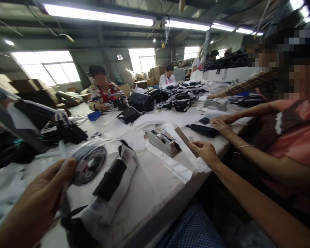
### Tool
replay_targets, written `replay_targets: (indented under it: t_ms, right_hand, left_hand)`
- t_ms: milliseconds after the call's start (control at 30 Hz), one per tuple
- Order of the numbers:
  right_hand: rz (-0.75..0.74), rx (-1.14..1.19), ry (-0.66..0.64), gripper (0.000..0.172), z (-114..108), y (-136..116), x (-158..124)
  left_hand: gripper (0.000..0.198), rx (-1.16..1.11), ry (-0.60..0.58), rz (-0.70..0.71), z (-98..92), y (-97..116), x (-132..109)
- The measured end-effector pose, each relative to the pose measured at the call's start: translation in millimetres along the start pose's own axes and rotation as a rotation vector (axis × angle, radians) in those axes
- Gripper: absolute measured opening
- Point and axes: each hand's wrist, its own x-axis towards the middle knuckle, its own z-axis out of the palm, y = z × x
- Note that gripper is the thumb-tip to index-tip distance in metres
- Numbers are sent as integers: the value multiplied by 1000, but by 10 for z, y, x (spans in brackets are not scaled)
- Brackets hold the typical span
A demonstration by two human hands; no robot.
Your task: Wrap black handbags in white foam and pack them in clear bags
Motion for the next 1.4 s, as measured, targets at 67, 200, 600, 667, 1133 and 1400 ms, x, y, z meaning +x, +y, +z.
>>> replay_targets:
  t_ms: [67,200,600,667,1133,1400]
  right_hand:
    - [15,253,-86,51,229,-313,-155]
    - [-161,245,-90,36,565,-735,-258]
    - [-101,156,-212,36,970,-775,-500]
    - [-55,314,-300,43,952,-1019,-590]
    - [-706,-624,-422,7,1154,-477,-596]
    - [-419,-18,-410,24,909,-1002,-624]
  left_hand:
    - [54,-37,-112,9,24,1,-16]
    - [43,-61,-199,95,24,-23,-26]
    - [40,-129,-172,140,-41,-106,23]
    - [41,-133,-171,136,-18,-115,50]
    - [47,-210,-186,141,-42,-166,67]
    - [46,-212,-177,131,-59,-163,87]
